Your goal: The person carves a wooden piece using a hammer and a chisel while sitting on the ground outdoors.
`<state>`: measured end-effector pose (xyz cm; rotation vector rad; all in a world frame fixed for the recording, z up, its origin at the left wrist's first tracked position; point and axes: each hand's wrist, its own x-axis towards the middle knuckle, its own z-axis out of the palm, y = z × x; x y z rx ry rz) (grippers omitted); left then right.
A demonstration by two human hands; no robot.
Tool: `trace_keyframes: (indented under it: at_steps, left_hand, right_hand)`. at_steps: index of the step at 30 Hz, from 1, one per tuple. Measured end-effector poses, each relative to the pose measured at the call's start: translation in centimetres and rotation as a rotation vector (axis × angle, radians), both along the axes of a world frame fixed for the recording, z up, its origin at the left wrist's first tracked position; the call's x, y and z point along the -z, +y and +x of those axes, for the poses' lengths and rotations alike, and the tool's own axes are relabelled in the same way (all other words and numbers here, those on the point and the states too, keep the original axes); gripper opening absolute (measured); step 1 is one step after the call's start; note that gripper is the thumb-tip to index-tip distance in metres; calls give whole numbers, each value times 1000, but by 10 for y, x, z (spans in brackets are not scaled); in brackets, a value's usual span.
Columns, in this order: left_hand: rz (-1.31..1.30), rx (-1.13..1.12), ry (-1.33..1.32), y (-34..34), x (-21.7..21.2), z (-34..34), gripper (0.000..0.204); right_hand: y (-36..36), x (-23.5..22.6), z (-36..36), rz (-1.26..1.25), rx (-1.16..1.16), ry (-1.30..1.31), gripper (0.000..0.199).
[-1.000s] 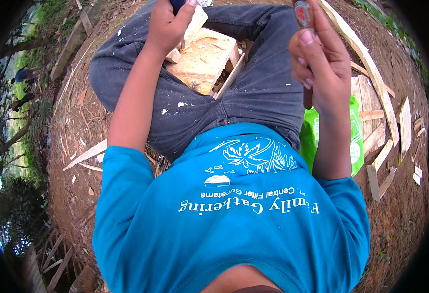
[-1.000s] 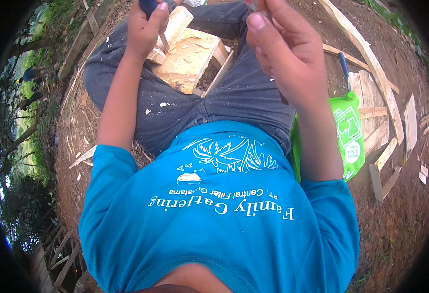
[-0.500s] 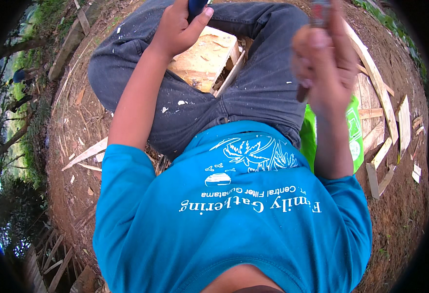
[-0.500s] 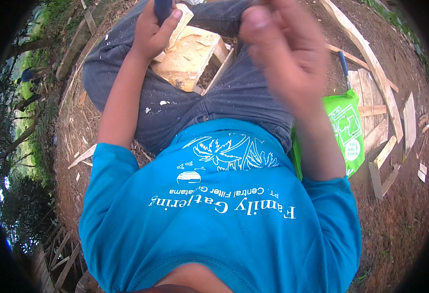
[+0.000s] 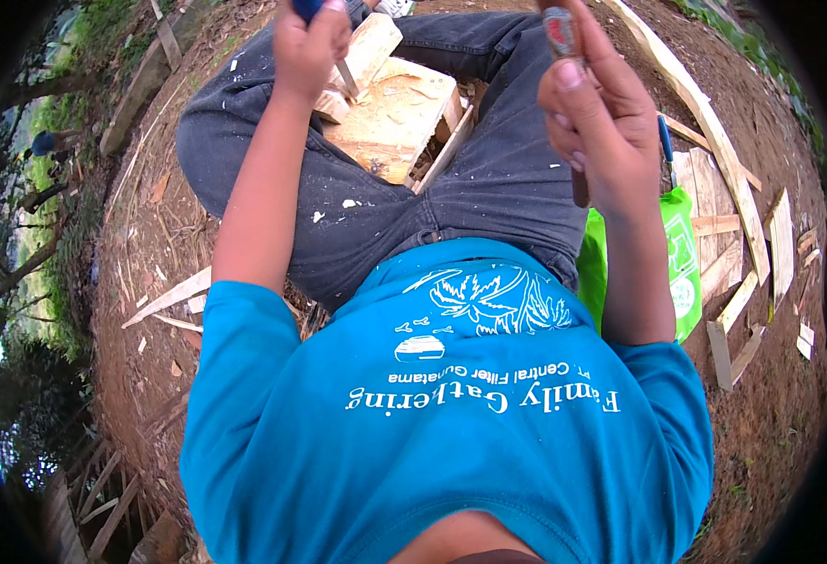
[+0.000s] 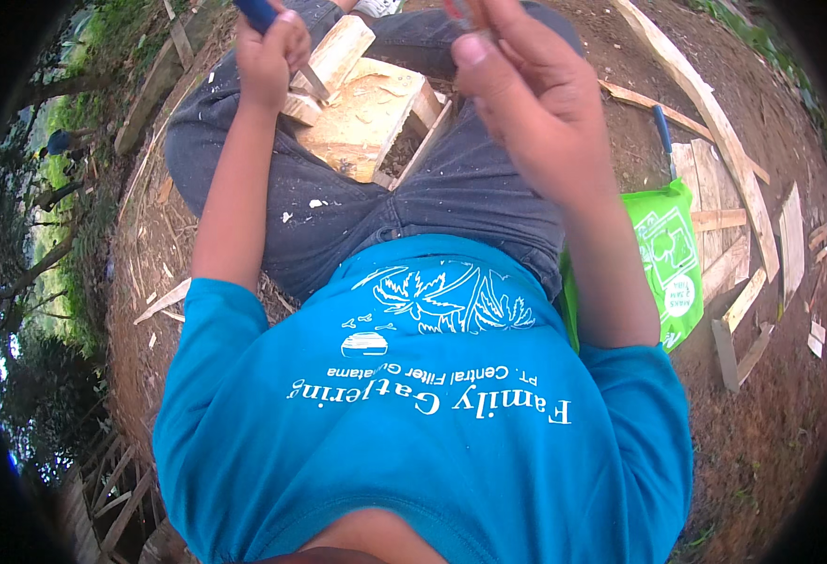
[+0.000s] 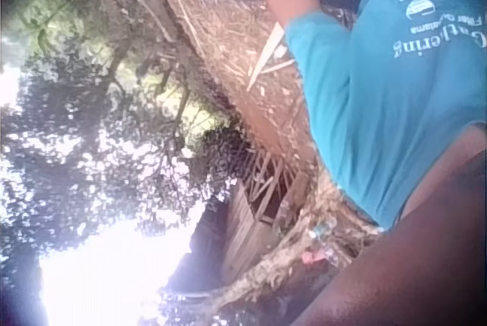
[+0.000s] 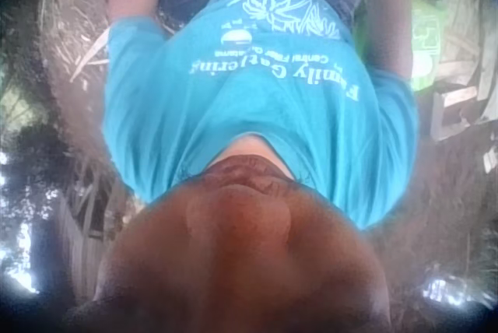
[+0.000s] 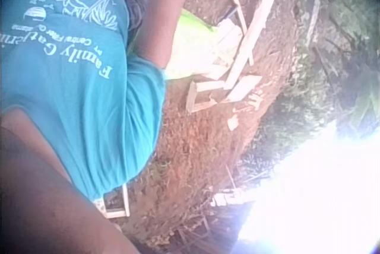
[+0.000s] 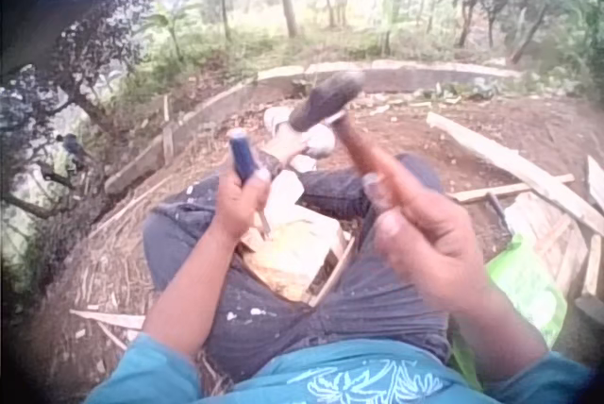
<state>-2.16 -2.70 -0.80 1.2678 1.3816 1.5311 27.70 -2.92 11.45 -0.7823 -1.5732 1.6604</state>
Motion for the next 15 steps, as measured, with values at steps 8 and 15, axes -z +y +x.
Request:
trace_keyframes:
  at_steps: [8,15]
  left_hand:
    - [82,-26,-509,11,-17,-19,10]
    - [19,28,-155,8,-16,16,13]
  right_hand:
    - [-1,31,21,-144,143,37,55]
    - [-2,34,22,-146,118,-6,56]
